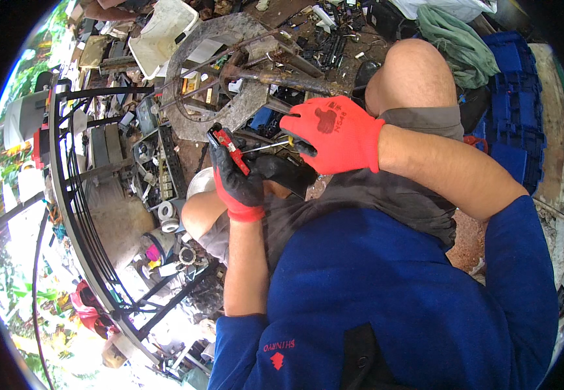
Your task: The person disassembles various electronic components using pliers and a screwdriver. They strip wires from a green circuit board, remove a red battery pack, and dismantle a black plastic casing to extract internal parts.
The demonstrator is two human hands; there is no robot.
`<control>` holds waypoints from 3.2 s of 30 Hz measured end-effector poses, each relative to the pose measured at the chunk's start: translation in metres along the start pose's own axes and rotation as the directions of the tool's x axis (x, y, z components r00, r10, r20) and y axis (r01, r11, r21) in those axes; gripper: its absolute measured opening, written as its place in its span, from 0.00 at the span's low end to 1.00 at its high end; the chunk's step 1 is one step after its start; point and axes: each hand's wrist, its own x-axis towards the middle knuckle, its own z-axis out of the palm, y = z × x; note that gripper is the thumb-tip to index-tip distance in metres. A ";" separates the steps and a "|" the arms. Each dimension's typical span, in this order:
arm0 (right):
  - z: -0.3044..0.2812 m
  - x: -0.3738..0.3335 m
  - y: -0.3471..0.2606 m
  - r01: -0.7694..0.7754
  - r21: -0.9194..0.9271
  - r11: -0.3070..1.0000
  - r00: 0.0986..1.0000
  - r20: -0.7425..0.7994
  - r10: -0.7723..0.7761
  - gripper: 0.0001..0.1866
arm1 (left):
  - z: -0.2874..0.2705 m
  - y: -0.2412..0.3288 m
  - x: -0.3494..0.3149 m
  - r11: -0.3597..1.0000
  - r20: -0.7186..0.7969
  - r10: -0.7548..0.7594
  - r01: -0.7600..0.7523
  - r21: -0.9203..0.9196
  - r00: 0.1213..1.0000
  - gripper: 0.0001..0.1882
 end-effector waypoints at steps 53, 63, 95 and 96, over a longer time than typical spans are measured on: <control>0.010 0.004 0.003 -0.238 0.040 0.970 0.962 0.149 0.230 0.25 | 0.005 0.049 0.019 0.150 0.412 -0.501 0.546 -0.825 0.761 0.28; 0.007 0.003 0.003 -0.215 0.040 0.976 0.973 0.088 0.211 0.26 | 0.005 0.043 0.017 -0.274 0.542 -0.467 0.469 -0.840 0.699 0.21; -0.002 0.018 0.008 -0.390 0.903 0.179 0.900 0.332 0.283 0.17 | -0.001 0.073 0.030 -0.285 0.589 -0.436 0.516 -0.808 0.681 0.23; -0.006 0.017 0.008 -0.411 0.898 0.157 0.894 0.364 0.261 0.18 | -0.003 0.073 0.030 -0.277 0.592 -0.424 0.524 -0.805 0.685 0.22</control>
